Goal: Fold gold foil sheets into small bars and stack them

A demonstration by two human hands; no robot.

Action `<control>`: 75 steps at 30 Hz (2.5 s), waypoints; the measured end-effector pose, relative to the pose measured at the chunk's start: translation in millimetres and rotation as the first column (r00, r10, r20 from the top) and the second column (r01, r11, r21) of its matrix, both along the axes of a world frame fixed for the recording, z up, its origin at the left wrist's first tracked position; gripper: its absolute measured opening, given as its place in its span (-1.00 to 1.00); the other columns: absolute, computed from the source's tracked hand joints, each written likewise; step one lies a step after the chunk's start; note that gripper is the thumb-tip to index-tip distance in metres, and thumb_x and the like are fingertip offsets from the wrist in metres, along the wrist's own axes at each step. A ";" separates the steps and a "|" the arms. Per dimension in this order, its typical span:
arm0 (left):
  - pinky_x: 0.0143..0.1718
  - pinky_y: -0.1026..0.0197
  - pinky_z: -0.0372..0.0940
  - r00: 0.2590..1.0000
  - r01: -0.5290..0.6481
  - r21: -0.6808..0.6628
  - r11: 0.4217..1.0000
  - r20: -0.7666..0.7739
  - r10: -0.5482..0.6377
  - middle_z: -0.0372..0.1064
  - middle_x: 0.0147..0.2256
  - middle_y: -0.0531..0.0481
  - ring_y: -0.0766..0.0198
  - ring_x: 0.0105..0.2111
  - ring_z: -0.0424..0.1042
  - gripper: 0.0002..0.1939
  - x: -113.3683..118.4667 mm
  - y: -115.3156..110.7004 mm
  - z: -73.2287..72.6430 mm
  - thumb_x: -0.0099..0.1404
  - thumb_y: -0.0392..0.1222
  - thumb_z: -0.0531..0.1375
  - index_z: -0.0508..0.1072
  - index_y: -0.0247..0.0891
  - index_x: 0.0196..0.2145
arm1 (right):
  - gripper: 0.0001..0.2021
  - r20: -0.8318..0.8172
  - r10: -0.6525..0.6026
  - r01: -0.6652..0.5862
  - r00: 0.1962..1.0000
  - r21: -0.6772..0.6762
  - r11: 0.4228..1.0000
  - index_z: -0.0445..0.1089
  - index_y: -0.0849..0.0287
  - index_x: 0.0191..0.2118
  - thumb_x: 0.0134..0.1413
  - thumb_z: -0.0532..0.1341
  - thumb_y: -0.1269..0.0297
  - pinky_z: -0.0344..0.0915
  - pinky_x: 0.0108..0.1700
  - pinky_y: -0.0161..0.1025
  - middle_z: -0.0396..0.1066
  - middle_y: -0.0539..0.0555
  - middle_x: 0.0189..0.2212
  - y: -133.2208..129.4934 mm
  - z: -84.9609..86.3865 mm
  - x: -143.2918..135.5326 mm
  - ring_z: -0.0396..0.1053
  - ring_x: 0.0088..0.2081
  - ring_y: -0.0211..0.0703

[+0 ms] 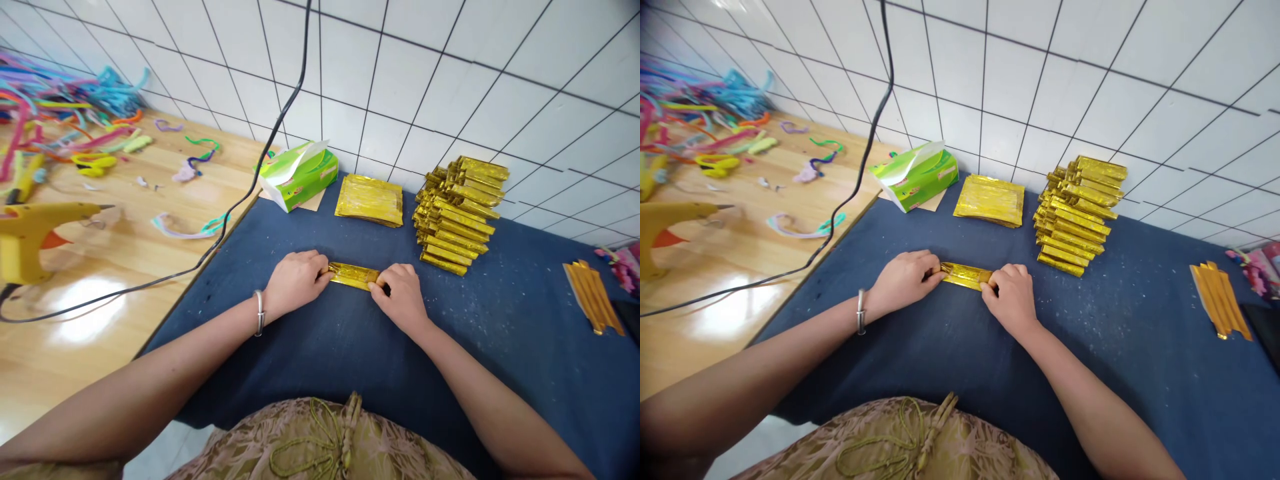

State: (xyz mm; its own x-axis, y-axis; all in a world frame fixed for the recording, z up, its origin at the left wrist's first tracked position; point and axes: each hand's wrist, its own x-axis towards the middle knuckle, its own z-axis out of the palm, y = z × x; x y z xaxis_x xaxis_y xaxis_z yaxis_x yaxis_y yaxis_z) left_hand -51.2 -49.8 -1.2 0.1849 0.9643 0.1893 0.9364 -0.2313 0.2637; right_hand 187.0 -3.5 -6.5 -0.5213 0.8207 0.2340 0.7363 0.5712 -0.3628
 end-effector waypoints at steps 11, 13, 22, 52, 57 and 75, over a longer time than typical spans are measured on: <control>-0.18 0.17 0.21 0.977 0.187 0.074 0.980 -0.123 -0.177 0.31 -0.26 -0.10 0.22 -0.25 0.28 -0.80 5.7 -9.5 -4.4 0.36 -0.26 -0.04 0.37 -0.30 -0.24 | -0.90 0.114 0.026 -0.038 0.993 0.107 0.993 0.33 0.14 -0.36 0.12 0.18 0.24 0.06 -0.18 -0.17 0.35 0.05 -0.35 -10.8 5.3 1.1 0.18 -0.21 -0.09; -0.14 0.16 0.20 0.938 0.318 0.069 0.946 -0.170 -0.303 0.32 -0.17 -0.09 0.21 -0.18 0.27 -0.78 5.4 -10.0 -3.0 0.36 -0.32 -0.05 0.37 -0.28 -0.15 | -0.90 0.208 0.108 -0.145 0.972 0.167 0.975 0.36 0.13 -0.26 0.19 0.10 0.32 0.05 -0.18 -0.16 0.36 0.06 -0.30 -16.4 8.6 -0.8 0.17 -0.20 -0.10; -0.11 0.14 0.22 0.885 0.391 0.021 0.920 -0.283 -0.370 0.33 -0.11 -0.12 0.18 -0.11 0.28 -0.71 10.7 -25.5 9.0 0.35 -0.32 0.00 0.31 -0.30 0.01 | -0.66 0.420 0.271 -0.372 0.866 0.179 0.911 0.21 0.01 0.12 0.25 0.02 0.35 0.01 -0.24 -0.15 0.34 0.07 -0.31 -21.0 18.6 -8.8 0.15 -0.26 -0.12; 0.10 0.12 0.14 0.947 0.307 -0.020 0.951 -0.091 -0.308 0.30 -0.02 -0.12 0.21 0.01 0.30 -0.75 15.1 2.9 16.0 0.35 -0.12 0.02 0.36 -0.28 -0.12 | -0.64 0.359 0.390 -0.427 0.848 0.029 0.904 0.24 0.30 0.08 0.18 0.02 0.40 0.08 -0.22 -0.10 0.33 0.19 -0.23 -61.1 26.3 -17.6 0.14 -0.20 -0.03; 0.21 0.06 -0.05 0.901 0.432 -0.043 0.901 -0.027 -0.433 0.23 0.09 -0.10 0.24 0.14 0.17 -0.72 13.4 15.0 10.0 0.35 -0.17 0.00 0.30 -0.26 -0.02 | -0.71 0.297 0.383 -0.420 0.875 0.067 0.905 0.31 0.23 0.00 0.19 0.04 0.34 0.07 -0.19 -0.10 0.36 0.14 -0.27 -62.2 30.5 -19.3 0.17 -0.19 -0.06; -0.17 0.18 0.18 0.799 0.579 -0.017 0.815 -0.188 -0.571 0.34 -0.23 -0.07 0.21 -0.21 0.29 -0.88 24.5 55.0 32.5 0.26 -0.32 0.09 0.43 -0.25 -0.32 | -0.56 -0.008 0.312 -0.312 0.950 -0.052 0.949 0.23 0.12 0.10 0.04 0.14 0.40 0.10 0.00 -0.05 0.41 0.09 -0.12 23.9 11.8 33.7 0.22 -0.03 -0.06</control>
State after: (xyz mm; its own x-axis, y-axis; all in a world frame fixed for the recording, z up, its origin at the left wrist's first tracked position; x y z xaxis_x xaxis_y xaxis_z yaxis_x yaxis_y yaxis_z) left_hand -26.7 5.2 31.3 0.7367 0.6626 0.1352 0.6573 -0.7486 0.0872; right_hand 220.8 20.4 5.3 -0.7531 0.6283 0.1953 0.5246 0.7526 -0.3981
